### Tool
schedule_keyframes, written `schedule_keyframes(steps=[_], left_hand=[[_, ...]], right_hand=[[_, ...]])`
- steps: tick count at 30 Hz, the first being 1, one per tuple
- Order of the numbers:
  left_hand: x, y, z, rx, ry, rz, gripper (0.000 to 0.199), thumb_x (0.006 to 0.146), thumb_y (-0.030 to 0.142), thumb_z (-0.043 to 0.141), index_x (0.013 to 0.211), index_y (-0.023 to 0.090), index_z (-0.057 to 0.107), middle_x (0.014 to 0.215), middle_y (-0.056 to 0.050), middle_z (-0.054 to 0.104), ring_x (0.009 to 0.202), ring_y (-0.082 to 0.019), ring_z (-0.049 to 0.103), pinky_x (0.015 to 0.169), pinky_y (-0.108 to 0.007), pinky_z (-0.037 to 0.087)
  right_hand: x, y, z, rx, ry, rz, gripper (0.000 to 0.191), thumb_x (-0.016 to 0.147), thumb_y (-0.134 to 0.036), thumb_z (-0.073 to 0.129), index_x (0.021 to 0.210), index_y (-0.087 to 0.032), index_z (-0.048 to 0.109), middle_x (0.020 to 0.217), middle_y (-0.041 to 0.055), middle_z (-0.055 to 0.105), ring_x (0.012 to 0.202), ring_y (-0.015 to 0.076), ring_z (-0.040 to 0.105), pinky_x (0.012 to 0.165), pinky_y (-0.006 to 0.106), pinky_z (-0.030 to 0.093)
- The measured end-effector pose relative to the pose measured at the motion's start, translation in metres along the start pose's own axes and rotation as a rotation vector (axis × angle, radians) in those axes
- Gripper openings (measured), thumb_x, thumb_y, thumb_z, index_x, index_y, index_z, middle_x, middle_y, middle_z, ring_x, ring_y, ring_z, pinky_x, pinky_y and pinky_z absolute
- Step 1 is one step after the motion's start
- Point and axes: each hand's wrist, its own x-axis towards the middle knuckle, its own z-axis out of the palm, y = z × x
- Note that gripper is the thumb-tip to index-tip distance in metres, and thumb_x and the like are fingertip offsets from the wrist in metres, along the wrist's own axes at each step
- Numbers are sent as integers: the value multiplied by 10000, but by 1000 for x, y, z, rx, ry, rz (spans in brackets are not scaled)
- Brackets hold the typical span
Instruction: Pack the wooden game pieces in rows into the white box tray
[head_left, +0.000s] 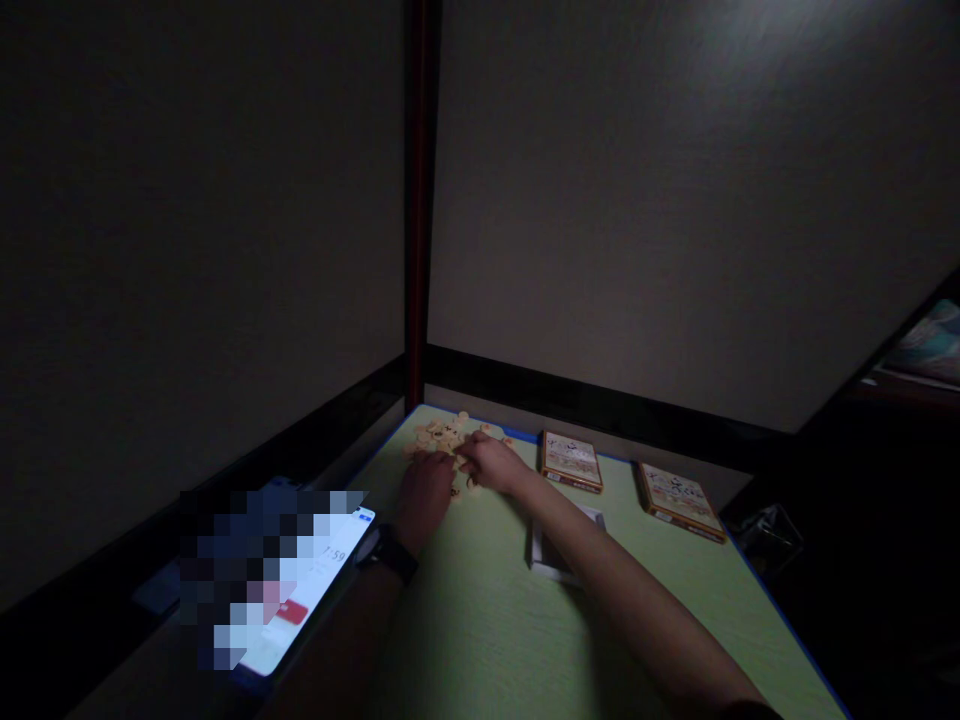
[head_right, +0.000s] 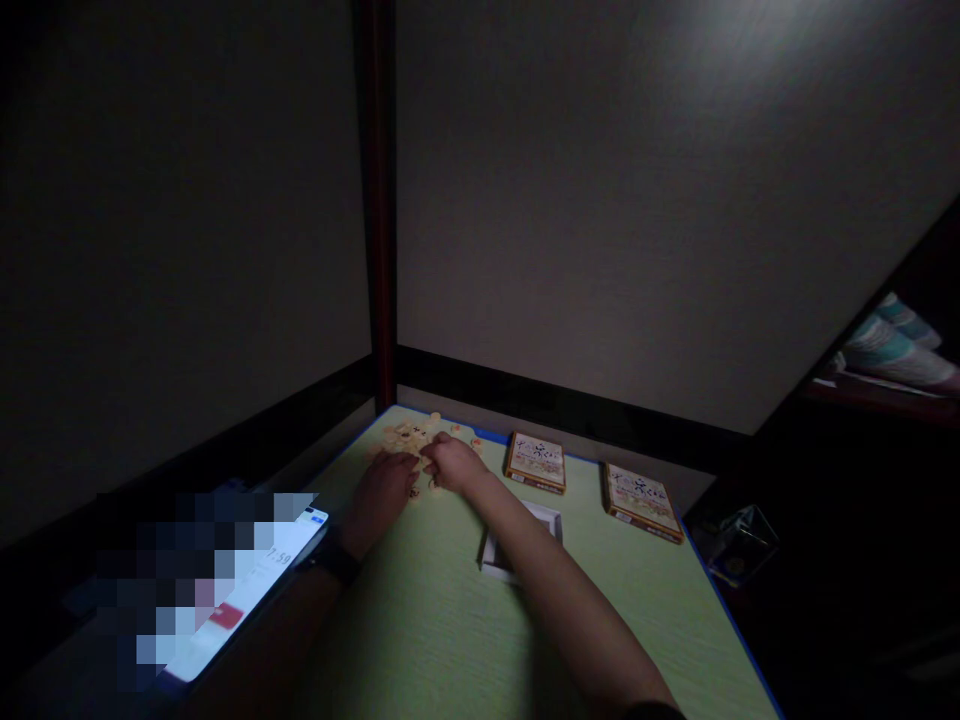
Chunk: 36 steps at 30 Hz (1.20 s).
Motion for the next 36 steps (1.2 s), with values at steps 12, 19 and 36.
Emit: schedule_keyframes(steps=[12,19,36], left_hand=[[4,3,0,-41,-68,13,290,955,112,417,1029,104,698,1105,-148,667,1075,-244,600,941,-336,447],[4,3,2,0,-81,6,319,943,73,394,1093,102,675,1088,-165,661,1058,-237,613,897,-328,460],[5,1,3,-5,-115,40,310,952,85,398,1035,106,696,1105,-142,645,1054,-222,591,934,-314,447]], right_hand=[[-5,-11,-7,-116,-66,10,307,948,-83,439,1095,-92,707,1166,196,675,1034,267,663,845,321,509],[-2,-4,-6,4,-53,17,253,901,-98,531,1035,-98,746,1142,189,699,1043,267,662,857,312,491],[14,33,13,438,-55,241,159,812,-208,656,801,-115,784,594,-24,641,544,92,517,552,194,397]])
